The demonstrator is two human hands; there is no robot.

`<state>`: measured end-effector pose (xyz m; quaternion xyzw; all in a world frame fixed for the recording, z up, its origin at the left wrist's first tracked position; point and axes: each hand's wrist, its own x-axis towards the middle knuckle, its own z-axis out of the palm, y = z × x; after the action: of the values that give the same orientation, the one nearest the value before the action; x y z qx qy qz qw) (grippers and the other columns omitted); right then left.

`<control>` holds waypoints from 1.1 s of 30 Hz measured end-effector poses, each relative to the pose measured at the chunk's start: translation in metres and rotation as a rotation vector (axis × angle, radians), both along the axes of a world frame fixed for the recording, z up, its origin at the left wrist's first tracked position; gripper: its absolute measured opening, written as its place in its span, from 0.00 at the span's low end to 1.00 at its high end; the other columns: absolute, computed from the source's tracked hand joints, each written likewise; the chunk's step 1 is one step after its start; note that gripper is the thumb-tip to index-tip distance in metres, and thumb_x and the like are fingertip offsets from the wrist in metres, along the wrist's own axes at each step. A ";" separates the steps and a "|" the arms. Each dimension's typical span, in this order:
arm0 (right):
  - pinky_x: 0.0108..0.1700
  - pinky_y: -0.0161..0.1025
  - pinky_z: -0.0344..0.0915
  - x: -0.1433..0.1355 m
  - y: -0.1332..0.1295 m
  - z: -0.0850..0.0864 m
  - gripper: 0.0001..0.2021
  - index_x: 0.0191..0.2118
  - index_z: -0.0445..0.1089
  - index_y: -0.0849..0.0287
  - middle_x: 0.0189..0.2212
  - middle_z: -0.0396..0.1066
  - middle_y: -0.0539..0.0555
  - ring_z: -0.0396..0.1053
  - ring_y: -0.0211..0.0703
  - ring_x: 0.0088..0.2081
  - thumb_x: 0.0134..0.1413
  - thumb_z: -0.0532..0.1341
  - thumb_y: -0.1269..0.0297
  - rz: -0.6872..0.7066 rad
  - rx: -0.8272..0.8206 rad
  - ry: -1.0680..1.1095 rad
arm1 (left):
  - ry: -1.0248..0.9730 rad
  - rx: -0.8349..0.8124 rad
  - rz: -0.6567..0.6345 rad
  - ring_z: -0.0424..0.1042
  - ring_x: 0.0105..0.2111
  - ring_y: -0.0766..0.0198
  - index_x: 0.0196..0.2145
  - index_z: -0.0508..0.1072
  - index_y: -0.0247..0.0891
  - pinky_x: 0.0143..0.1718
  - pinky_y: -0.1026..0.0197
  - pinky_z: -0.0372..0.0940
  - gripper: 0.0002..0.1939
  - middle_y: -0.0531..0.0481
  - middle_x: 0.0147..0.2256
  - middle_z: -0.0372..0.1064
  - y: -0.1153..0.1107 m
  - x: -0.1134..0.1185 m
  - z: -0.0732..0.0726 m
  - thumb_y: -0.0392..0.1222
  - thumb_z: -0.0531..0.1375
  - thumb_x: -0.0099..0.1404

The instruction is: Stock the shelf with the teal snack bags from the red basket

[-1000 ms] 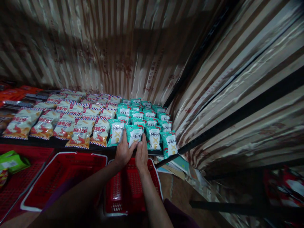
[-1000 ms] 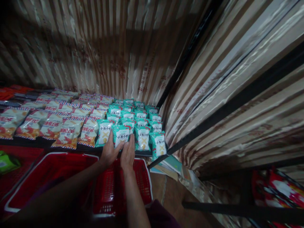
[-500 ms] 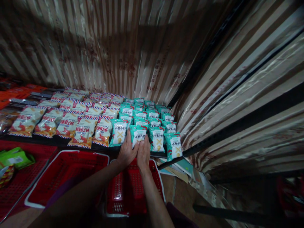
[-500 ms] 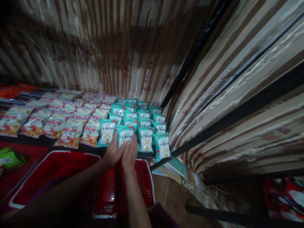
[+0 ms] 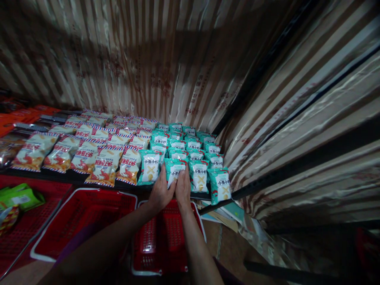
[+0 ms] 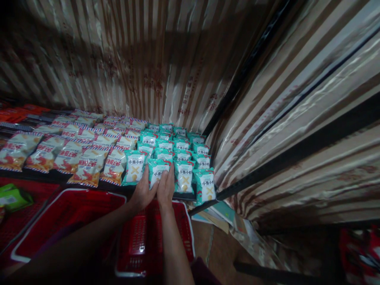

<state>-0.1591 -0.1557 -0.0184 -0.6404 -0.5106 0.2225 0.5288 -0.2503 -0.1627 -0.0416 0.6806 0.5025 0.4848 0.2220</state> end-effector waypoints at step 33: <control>0.66 0.49 0.40 0.003 0.022 -0.007 0.36 0.63 0.52 0.63 0.64 0.50 0.60 0.46 0.45 0.66 0.60 0.38 0.42 0.074 -0.028 -0.029 | -0.058 -0.018 0.018 0.55 0.61 0.48 0.64 0.41 0.24 0.59 0.46 0.57 0.36 0.27 0.61 0.51 0.008 0.001 -0.004 0.42 0.51 0.65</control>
<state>-0.1561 -0.1334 -0.0251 -0.6316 -0.5381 0.2398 0.5040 -0.2489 -0.1545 -0.0451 0.6599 0.5063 0.5014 0.2383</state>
